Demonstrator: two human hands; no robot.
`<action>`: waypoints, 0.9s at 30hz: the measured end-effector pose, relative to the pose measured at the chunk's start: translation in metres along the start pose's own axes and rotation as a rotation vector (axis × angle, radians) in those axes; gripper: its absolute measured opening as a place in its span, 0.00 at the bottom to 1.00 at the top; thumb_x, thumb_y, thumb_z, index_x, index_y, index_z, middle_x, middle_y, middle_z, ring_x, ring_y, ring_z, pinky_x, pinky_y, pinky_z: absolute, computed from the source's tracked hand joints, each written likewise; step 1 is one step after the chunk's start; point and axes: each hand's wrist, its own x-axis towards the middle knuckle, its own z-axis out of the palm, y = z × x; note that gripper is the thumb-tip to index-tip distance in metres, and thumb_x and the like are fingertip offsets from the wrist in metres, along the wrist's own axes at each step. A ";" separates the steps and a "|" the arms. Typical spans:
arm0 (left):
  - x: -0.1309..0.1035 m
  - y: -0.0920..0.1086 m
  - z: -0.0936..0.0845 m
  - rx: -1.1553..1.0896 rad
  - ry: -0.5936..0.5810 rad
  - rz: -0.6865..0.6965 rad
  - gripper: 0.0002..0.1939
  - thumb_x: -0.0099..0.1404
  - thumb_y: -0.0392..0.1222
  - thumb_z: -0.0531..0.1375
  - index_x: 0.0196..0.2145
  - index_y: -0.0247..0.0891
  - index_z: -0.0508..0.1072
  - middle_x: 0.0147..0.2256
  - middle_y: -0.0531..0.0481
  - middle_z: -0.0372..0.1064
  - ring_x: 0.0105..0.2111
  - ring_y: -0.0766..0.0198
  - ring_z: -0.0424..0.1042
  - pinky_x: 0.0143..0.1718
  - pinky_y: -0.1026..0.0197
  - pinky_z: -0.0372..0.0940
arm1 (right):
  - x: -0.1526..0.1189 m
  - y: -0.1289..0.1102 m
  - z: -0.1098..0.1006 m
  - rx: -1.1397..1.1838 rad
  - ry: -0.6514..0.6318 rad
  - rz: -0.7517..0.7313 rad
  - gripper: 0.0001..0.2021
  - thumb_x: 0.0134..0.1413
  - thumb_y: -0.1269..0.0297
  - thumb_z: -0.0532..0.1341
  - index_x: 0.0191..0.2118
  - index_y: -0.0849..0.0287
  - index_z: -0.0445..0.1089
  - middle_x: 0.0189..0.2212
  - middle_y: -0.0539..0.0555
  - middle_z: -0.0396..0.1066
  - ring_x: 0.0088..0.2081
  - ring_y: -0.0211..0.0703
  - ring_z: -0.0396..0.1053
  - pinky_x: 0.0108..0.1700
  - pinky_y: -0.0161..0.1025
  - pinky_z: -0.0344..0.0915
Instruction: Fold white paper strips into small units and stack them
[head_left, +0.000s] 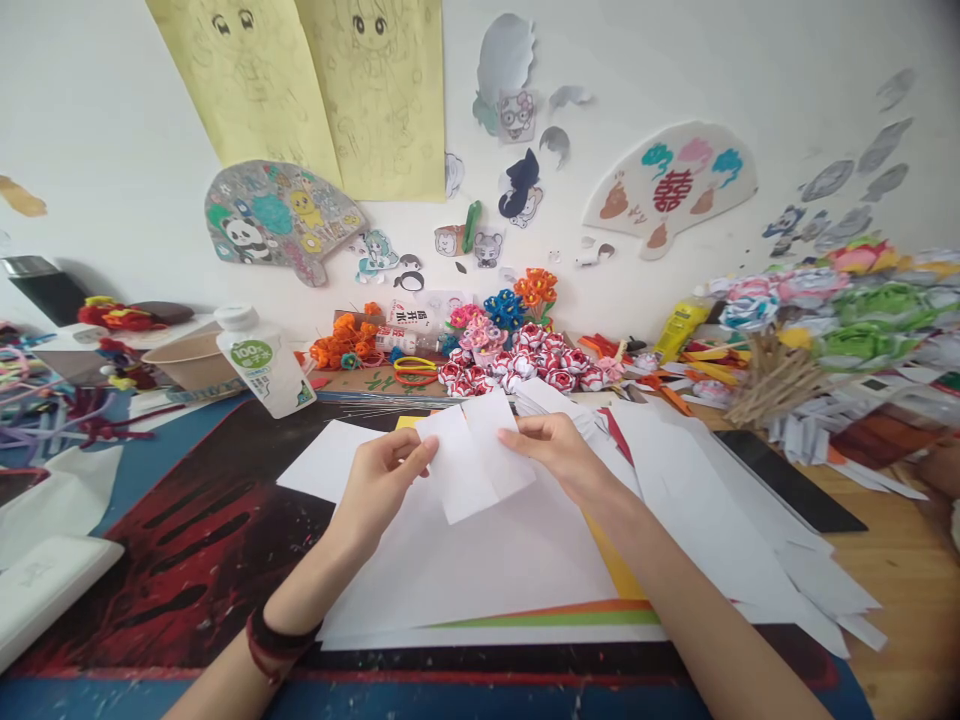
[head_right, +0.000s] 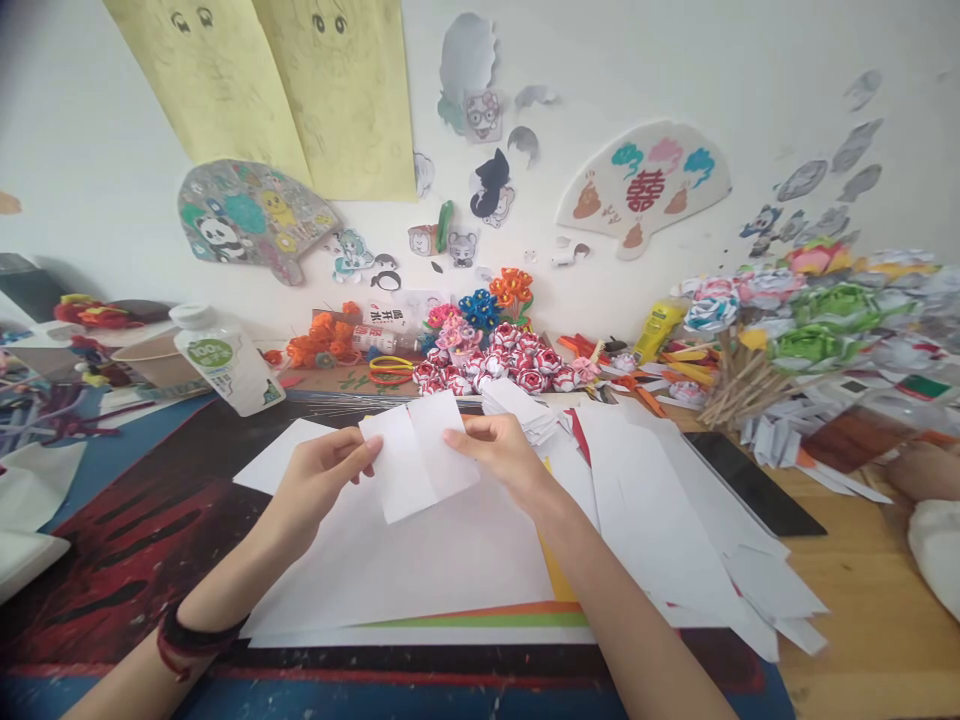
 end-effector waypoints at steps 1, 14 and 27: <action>0.000 0.000 0.000 0.011 0.011 0.006 0.18 0.60 0.53 0.59 0.22 0.36 0.67 0.21 0.54 0.63 0.25 0.67 0.61 0.27 0.65 0.54 | 0.000 0.000 0.000 -0.010 0.011 -0.008 0.14 0.46 0.53 0.68 0.31 0.62 0.78 0.31 0.55 0.76 0.31 0.42 0.70 0.33 0.37 0.63; 0.001 0.011 -0.007 -0.049 0.123 0.004 0.15 0.60 0.52 0.59 0.25 0.37 0.72 0.23 0.52 0.68 0.25 0.67 0.63 0.27 0.66 0.57 | 0.004 -0.001 -0.004 -0.130 0.139 -0.088 0.18 0.46 0.51 0.67 0.20 0.63 0.71 0.18 0.51 0.66 0.23 0.35 0.60 0.27 0.35 0.57; -0.003 0.012 -0.002 -0.138 0.035 0.013 0.12 0.57 0.49 0.63 0.28 0.36 0.74 0.25 0.52 0.68 0.25 0.67 0.63 0.27 0.66 0.57 | 0.000 -0.004 -0.002 -0.221 -0.036 -0.012 0.18 0.47 0.49 0.65 0.26 0.62 0.71 0.20 0.49 0.64 0.22 0.35 0.62 0.25 0.34 0.55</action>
